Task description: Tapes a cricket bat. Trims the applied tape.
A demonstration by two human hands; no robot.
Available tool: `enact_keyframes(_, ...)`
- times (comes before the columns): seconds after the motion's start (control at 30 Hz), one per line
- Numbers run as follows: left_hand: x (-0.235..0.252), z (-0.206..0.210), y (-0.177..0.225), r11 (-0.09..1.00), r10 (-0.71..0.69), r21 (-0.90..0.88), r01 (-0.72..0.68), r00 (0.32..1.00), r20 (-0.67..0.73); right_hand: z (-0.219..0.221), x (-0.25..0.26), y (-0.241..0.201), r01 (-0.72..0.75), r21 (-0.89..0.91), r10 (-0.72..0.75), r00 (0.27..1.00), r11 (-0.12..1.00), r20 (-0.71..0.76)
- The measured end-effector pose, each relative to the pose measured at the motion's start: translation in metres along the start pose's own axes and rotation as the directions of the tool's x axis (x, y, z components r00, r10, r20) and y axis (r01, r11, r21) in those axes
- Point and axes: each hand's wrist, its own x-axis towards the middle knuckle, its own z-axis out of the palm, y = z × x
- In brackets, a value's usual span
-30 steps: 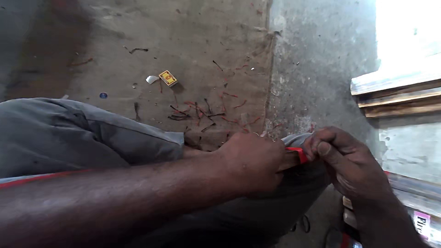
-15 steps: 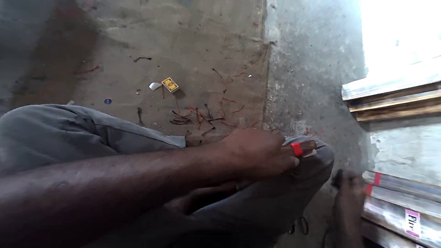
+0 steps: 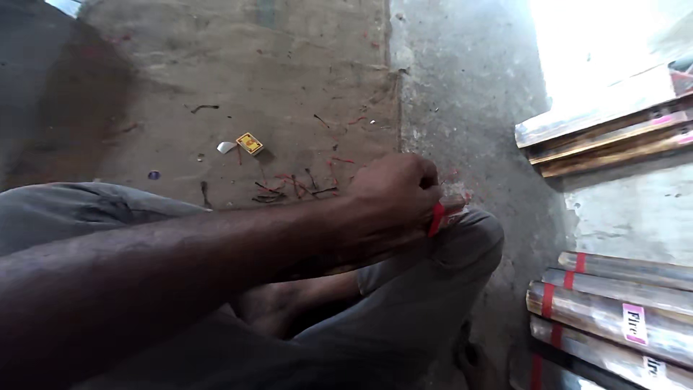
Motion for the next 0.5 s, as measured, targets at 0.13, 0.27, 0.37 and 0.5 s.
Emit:
enact_keyframes(0.13,-0.004,-0.006,-0.012,0.992,-0.004,-0.127,-0.001,0.999,-0.046,-0.058,0.003,-0.039,0.062,0.67,-0.212,0.966,0.74,0.145)
enact_keyframes(0.27,-0.008,-0.002,-0.009,0.988,-0.01,-0.154,0.002,0.999,-0.051,-0.159,-0.012,-0.124,0.54,-0.062,-0.543,0.839,0.839,-0.037)
enact_keyframes(0.37,-0.012,0.002,-0.008,0.986,0.005,-0.163,-0.015,0.998,-0.059,-0.23,-0.022,-0.185,0.691,-0.448,-0.747,0.661,0.567,0.076)
enact_keyframes(0.5,-0.019,0.005,-0.008,0.982,0.035,-0.184,-0.051,0.995,-0.092,-0.271,-0.02,-0.248,0.747,-0.619,-0.847,0.473,0.241,0.242)
